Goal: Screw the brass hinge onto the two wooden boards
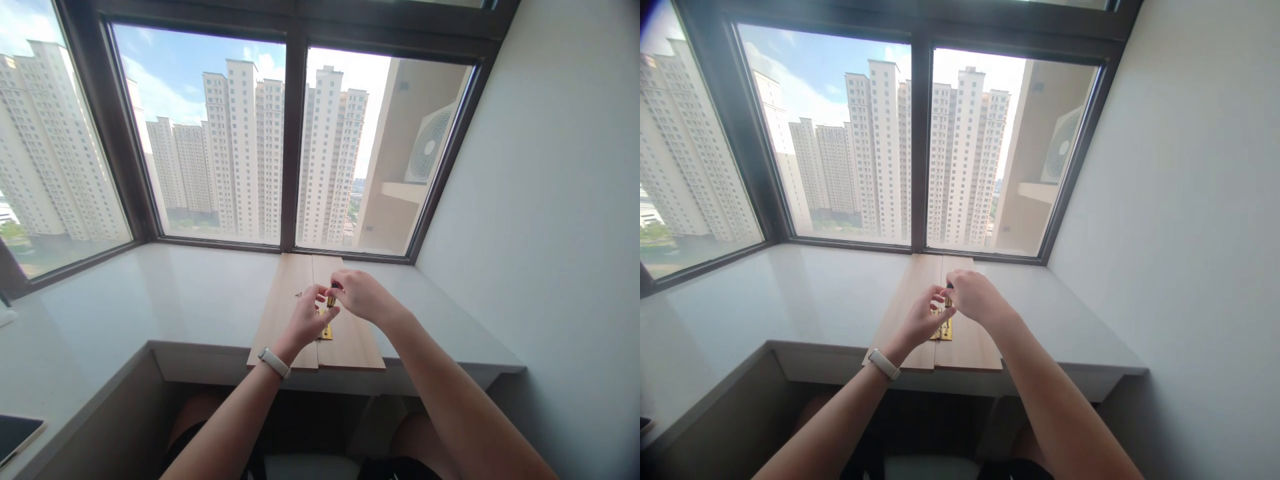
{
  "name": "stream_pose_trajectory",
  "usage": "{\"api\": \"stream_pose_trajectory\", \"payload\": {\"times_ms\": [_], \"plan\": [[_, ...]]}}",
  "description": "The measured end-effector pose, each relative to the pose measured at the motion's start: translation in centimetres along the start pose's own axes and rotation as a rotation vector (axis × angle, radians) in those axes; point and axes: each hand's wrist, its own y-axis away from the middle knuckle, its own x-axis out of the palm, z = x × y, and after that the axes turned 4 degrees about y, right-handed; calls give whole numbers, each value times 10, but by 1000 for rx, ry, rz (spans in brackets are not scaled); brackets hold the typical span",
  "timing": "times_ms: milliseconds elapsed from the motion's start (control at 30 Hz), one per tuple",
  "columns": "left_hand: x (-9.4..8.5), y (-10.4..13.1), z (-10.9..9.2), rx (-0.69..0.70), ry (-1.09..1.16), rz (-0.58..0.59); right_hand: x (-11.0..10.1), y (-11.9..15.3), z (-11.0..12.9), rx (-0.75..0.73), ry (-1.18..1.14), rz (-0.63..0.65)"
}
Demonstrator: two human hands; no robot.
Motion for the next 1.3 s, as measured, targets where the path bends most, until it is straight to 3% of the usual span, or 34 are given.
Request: {"api": "stream_pose_trajectory", "payload": {"times_ms": [233, 400, 600, 767, 933, 1067, 1300], "plan": [[-2, -1, -2, 42, -80, -13, -2, -3, 5, 31, 246, 6], [0, -2, -2, 61, -100, -47, 4, -6, 5, 52, 313, 0], [8, -5, 2, 85, -121, -138, 17, -10, 4, 178, 352, -30], [6, -7, 1, 153, -160, -130, 20, -10, 9, 226, 333, -49], [0, -9, -1, 160, -152, -108, 3, -1, 7, 122, 127, -34], [-3, -10, -1, 128, -156, -67, -9, 2, 2, -34, -44, 69], [-7, -12, 2, 94, -139, 30, -8, -4, 0, 27, 124, 138]]}}
